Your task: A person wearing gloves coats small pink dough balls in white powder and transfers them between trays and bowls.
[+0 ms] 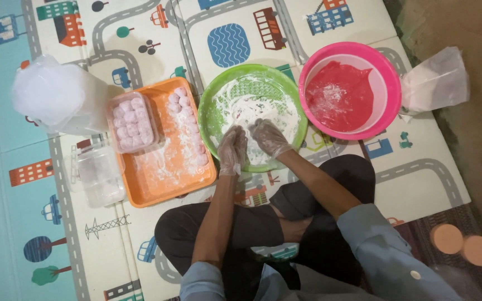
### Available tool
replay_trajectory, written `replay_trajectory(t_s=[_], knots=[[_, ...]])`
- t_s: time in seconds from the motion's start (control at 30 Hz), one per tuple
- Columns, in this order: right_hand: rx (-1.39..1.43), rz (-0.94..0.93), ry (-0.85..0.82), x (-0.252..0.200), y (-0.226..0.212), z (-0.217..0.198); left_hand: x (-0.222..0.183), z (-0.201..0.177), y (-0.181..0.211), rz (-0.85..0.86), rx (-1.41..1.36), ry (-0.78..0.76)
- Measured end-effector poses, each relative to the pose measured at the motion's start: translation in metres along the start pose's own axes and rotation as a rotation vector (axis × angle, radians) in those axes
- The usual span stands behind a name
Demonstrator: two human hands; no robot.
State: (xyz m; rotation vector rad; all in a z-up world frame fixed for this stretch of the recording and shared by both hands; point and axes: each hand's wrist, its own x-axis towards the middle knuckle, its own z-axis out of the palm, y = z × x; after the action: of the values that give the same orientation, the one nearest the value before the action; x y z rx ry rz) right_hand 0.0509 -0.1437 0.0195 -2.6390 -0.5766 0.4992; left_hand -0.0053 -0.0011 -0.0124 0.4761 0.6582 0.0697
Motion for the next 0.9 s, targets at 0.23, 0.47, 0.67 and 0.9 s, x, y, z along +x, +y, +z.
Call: replay_trajectory(t_s=[0.23, 0.47, 0.67, 0.9], knots=[[0.583, -0.016, 0.049, -0.029, -0.048, -0.058, -0.061, 0.051, 0.027, 0.157, 0.619, -0.055], [0.473, -0.14, 0.208, -0.031, -0.053, -0.057, -0.011, 0.013, -0.006, 0.022, 0.142, -0.025], [0.454, -0.251, 0.287, -0.031, -0.05, -0.042, -0.084, 0.077, 0.036, 0.132, 0.326, -0.012], [0.515, -0.157, 0.387, -0.012, -0.037, -0.065, -0.064, 0.093, 0.093, 0.622, 0.596, 0.198]])
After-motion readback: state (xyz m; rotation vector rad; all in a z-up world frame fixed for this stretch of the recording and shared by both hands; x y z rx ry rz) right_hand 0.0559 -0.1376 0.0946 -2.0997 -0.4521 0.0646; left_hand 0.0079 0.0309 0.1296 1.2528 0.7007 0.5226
